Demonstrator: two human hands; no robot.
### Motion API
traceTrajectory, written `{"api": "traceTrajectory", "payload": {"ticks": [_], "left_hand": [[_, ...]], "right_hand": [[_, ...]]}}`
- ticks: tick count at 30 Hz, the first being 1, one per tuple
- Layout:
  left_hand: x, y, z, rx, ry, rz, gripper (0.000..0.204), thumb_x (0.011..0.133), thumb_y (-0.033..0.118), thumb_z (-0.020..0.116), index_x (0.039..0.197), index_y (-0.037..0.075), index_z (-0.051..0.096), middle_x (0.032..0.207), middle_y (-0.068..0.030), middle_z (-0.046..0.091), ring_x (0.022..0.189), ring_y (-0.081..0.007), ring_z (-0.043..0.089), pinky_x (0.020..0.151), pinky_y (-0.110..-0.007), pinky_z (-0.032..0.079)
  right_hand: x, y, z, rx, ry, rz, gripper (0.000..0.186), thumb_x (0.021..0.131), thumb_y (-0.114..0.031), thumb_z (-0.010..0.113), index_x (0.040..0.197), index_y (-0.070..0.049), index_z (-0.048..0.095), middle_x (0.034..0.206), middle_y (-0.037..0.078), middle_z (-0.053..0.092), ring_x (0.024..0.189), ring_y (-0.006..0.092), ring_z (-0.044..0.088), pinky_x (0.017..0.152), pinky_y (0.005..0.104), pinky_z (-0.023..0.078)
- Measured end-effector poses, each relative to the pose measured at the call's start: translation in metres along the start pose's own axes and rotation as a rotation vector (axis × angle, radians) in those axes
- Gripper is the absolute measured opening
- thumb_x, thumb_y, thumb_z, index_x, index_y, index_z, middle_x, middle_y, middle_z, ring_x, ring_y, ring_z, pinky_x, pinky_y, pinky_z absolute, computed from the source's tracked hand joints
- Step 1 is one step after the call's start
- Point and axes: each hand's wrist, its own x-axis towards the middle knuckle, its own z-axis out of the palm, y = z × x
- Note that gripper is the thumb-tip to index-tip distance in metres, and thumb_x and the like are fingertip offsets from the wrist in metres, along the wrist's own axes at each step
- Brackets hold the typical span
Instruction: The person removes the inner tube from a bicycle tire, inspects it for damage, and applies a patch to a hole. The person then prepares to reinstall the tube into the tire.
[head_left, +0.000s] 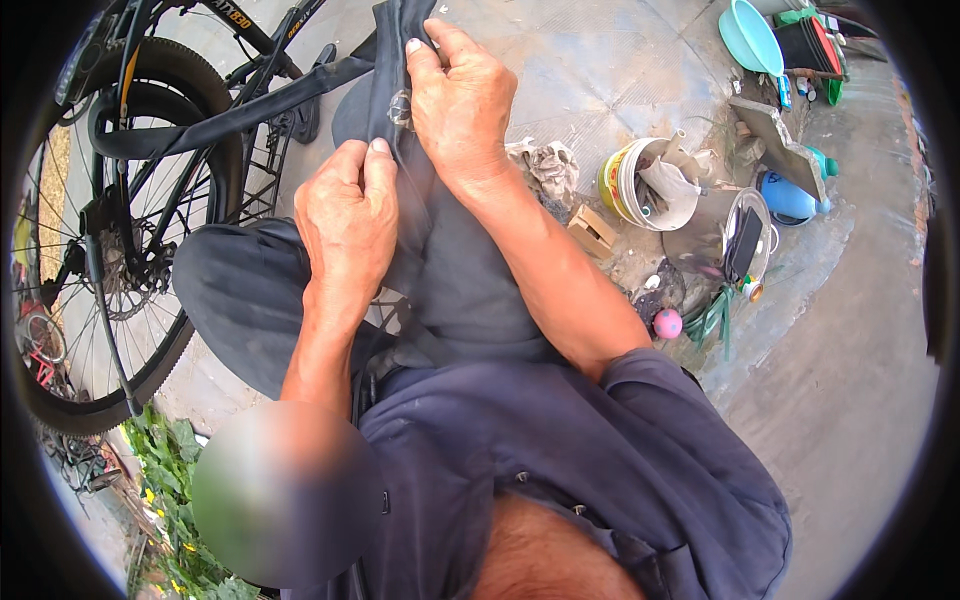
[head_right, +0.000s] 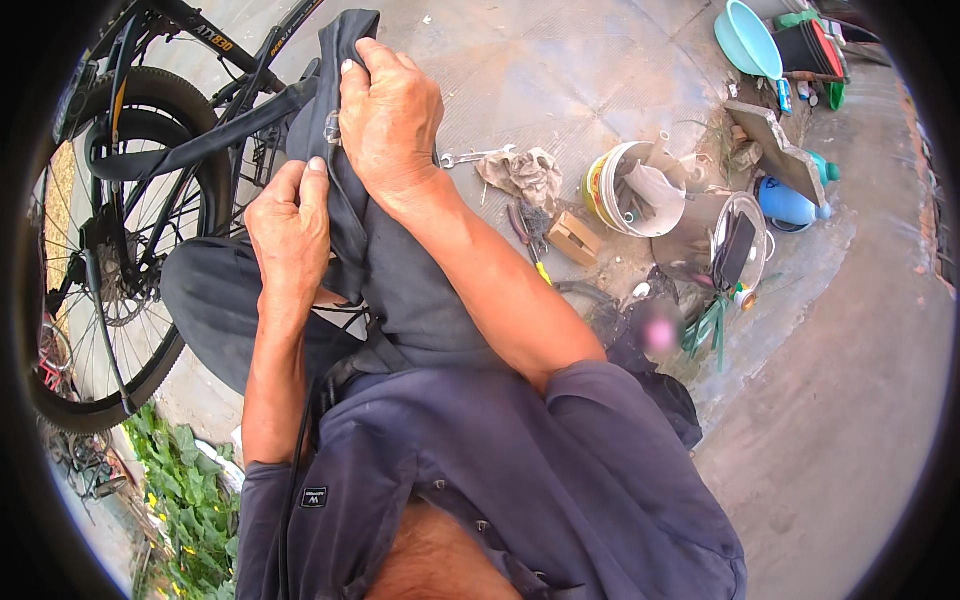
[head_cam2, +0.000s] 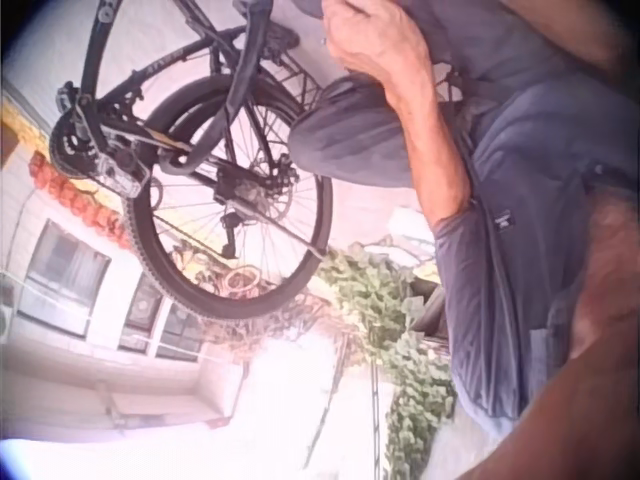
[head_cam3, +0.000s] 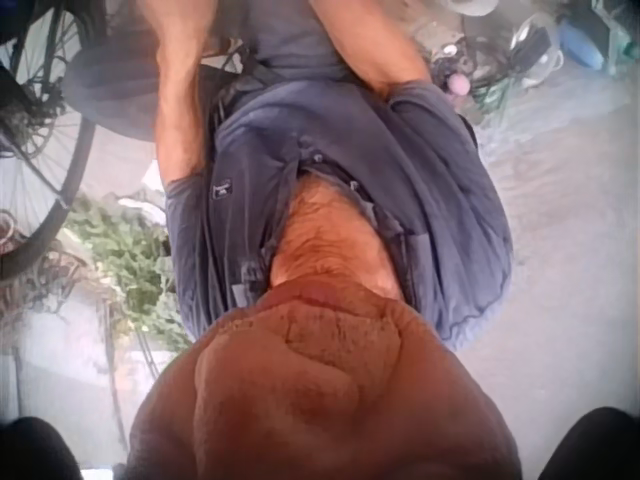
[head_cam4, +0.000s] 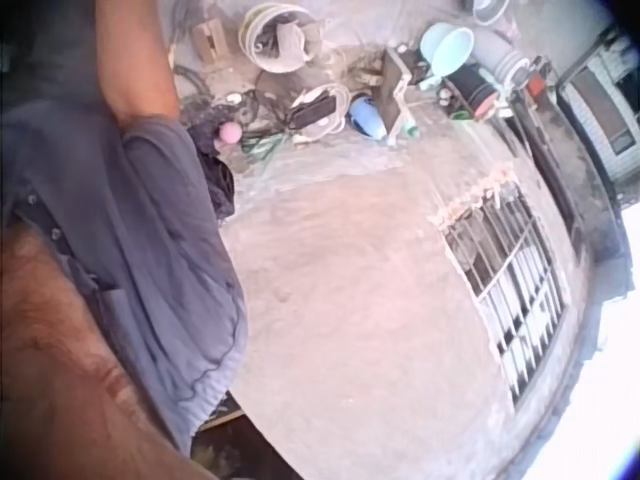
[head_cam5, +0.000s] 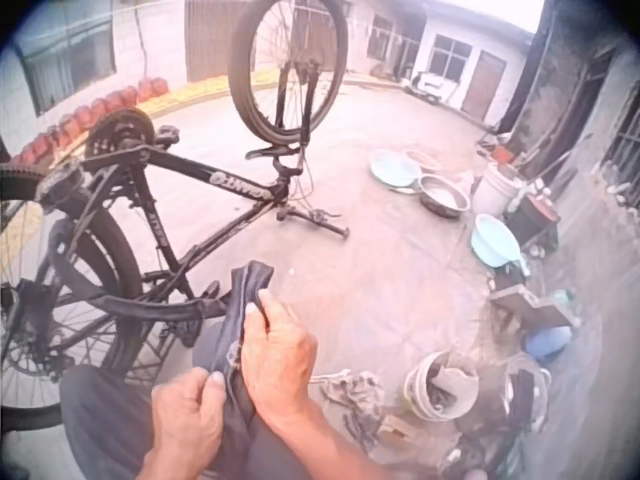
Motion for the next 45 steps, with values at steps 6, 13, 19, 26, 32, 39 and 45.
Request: {"api": "traceTrajectory", "payload": {"ticks": [6,13,19,26,32,39,45], "left_hand": [[-0.005,0.012,-0.005,0.051,0.048,0.097,0.029,0.09,0.011,0.063,0.069,-0.002,0.048,0.061,-0.0188,0.047,0.053,-0.0326,0.042,0.053,-0.042,0.039],[-0.007,0.001,0.005,-0.193,0.058,-0.073,0.016,0.094,0.013,0.064,0.092,-0.002,0.06,0.07,-0.0052,0.059,0.062,-0.0103,0.052,0.059,-0.028,0.045],[-0.004,-0.004,0.004,-0.327,0.037,-0.044,0.017,0.095,0.013,0.065,0.098,-0.003,0.061,0.073,-0.0045,0.061,0.066,-0.0076,0.052,0.061,-0.026,0.047],[-0.004,-0.004,0.002,-0.264,0.052,-0.001,0.016,0.095,0.013,0.064,0.095,-0.003,0.061,0.071,-0.0047,0.06,0.064,-0.0084,0.052,0.06,-0.027,0.047],[-0.005,0.004,-0.003,-0.237,0.035,-0.005,0.015,0.094,0.012,0.065,0.093,-0.002,0.061,0.07,-0.005,0.06,0.062,-0.0088,0.052,0.059,-0.027,0.047],[-0.004,0.014,-0.013,-0.34,0.086,0.039,0.014,0.094,0.011,0.065,0.094,-0.002,0.061,0.07,-0.0025,0.059,0.064,-0.0059,0.048,0.058,-0.023,0.044],[-0.012,-0.002,-0.004,-0.137,-0.03,-0.084,0.016,0.091,0.012,0.066,0.09,-0.004,0.063,0.067,-0.0073,0.062,0.061,-0.0126,0.056,0.061,-0.031,0.049]], "right_hand": [[-0.004,-0.004,-0.008,-0.139,-0.037,-0.043,0.028,0.085,-0.02,0.072,0.104,0.0,0.071,0.081,0.017,0.071,0.07,0.0281,0.069,0.066,0.0352,0.053],[-0.022,-0.01,-0.053,0.08,-0.283,0.326,0.028,0.085,-0.022,0.078,0.095,0.002,0.068,0.073,0.005,0.067,0.064,0.0081,0.058,0.058,0.0248,0.049],[-0.037,-0.03,-0.077,0.052,-0.43,0.298,0.027,0.083,-0.019,0.08,0.093,0.002,0.065,0.071,0.004,0.065,0.061,0.0056,0.056,0.054,0.0229,0.047],[-0.029,-0.037,-0.074,-0.028,-0.493,0.306,0.027,0.079,-0.019,0.079,0.085,0.0,0.061,0.071,0.013,0.064,0.061,0.0275,0.063,0.059,0.0392,0.049],[-0.03,-0.033,-0.07,-0.054,-0.492,0.183,0.019,0.083,-0.015,0.072,0.083,0.001,0.062,0.074,0.018,0.065,0.066,0.0346,0.064,0.062,0.0431,0.05],[-0.015,-0.034,-0.082,0.178,-0.572,0.394,0.016,0.089,-0.014,0.068,0.088,0.003,0.067,0.069,0.002,0.063,0.065,0.0064,0.055,0.057,0.0263,0.045],[-0.029,-0.024,-0.087,0.091,-0.636,0.561,0.022,0.087,-0.02,0.07,0.086,0.002,0.066,0.065,-0.002,0.055,0.061,0.005,0.047,0.054,0.0257,0.039]]}}
